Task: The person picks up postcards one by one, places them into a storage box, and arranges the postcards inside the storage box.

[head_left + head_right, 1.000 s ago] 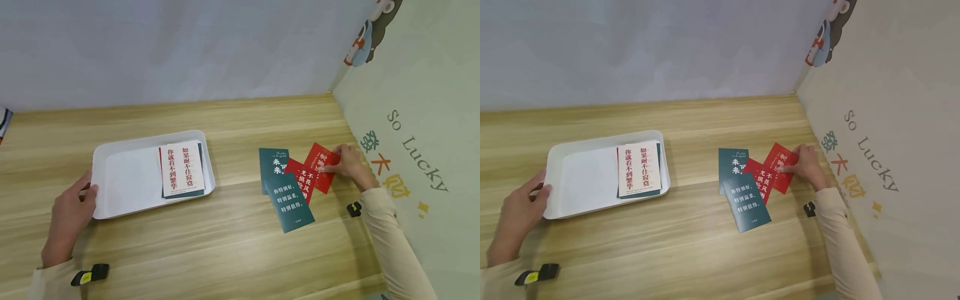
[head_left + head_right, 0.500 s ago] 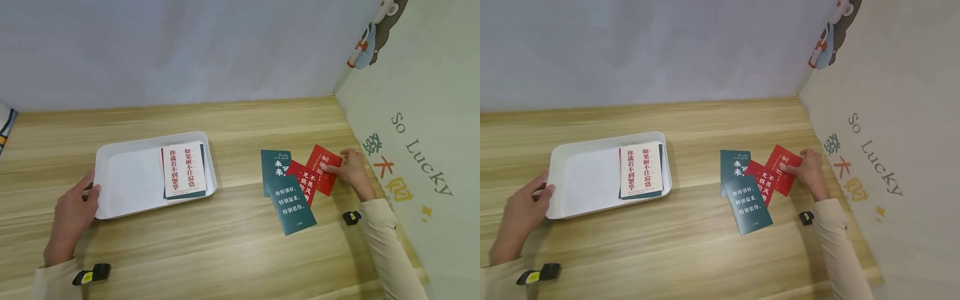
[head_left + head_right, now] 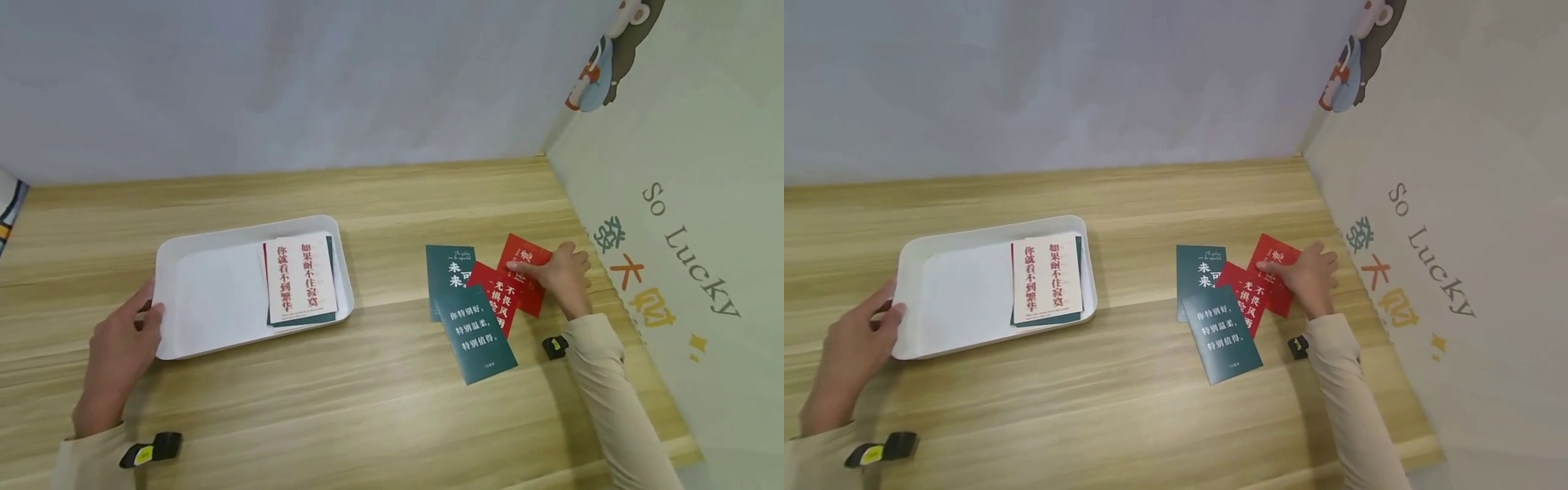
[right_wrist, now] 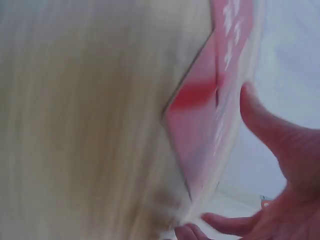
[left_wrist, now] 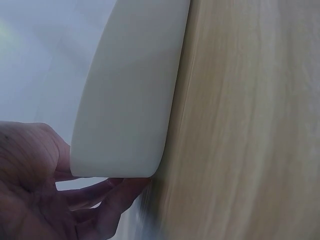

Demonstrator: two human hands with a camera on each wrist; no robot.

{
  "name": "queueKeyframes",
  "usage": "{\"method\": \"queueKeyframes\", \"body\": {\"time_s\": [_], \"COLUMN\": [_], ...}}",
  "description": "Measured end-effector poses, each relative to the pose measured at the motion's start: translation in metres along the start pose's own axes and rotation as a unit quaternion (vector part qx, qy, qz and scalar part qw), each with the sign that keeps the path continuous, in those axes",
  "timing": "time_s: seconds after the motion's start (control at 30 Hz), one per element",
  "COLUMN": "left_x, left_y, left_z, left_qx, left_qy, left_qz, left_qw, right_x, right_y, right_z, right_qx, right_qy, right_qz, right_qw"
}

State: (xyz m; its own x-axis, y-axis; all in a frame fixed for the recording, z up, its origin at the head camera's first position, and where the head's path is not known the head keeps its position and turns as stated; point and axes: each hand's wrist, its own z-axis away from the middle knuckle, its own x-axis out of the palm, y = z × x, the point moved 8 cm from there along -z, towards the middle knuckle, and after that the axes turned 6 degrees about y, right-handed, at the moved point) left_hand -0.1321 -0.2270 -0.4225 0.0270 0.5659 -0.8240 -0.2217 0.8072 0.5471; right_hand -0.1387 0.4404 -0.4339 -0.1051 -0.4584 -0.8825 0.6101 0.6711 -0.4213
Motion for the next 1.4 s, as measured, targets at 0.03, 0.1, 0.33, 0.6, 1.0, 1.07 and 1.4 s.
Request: {"method": "queueKeyframes", "body": {"time_s": [0.03, 0.1, 0.33, 0.6, 1.0, 1.07, 1.4], "left_x": [0.000, -0.001, -0.002, -0.003, -0.002, -0.002, -0.003], "left_y": [0.000, -0.001, 0.001, 0.000, 0.003, 0.003, 0.004], "left_z": [0.000, 0.000, 0.000, 0.001, 0.001, 0.001, 0.002], "left_qx": [-0.001, -0.005, -0.004, -0.010, 0.007, 0.005, 0.001], "left_qy": [0.001, 0.000, 0.002, -0.004, 0.002, 0.001, 0.001], "left_qz": [-0.001, -0.002, -0.001, -0.003, 0.010, 0.012, 0.011], "left_qw": [1.0000, 1.0000, 1.0000, 0.9999, 0.9999, 0.9999, 0.9999], "right_x": [0.000, 0.000, 0.003, 0.008, -0.005, -0.007, -0.018], "right_y": [0.001, 0.002, -0.006, -0.016, -0.005, -0.001, 0.004], "right_z": [0.001, 0.001, -0.009, -0.020, -0.029, -0.031, -0.028], "right_qx": [0.006, 0.013, 0.024, 0.016, -0.021, -0.023, -0.050], "right_qy": [-0.004, -0.014, -0.044, -0.081, -0.127, -0.130, -0.206], "right_qz": [0.021, 0.050, 0.025, 0.035, -0.076, -0.091, -0.198], "right_qw": [1.000, 0.999, 0.998, 0.996, 0.989, 0.987, 0.957]}}
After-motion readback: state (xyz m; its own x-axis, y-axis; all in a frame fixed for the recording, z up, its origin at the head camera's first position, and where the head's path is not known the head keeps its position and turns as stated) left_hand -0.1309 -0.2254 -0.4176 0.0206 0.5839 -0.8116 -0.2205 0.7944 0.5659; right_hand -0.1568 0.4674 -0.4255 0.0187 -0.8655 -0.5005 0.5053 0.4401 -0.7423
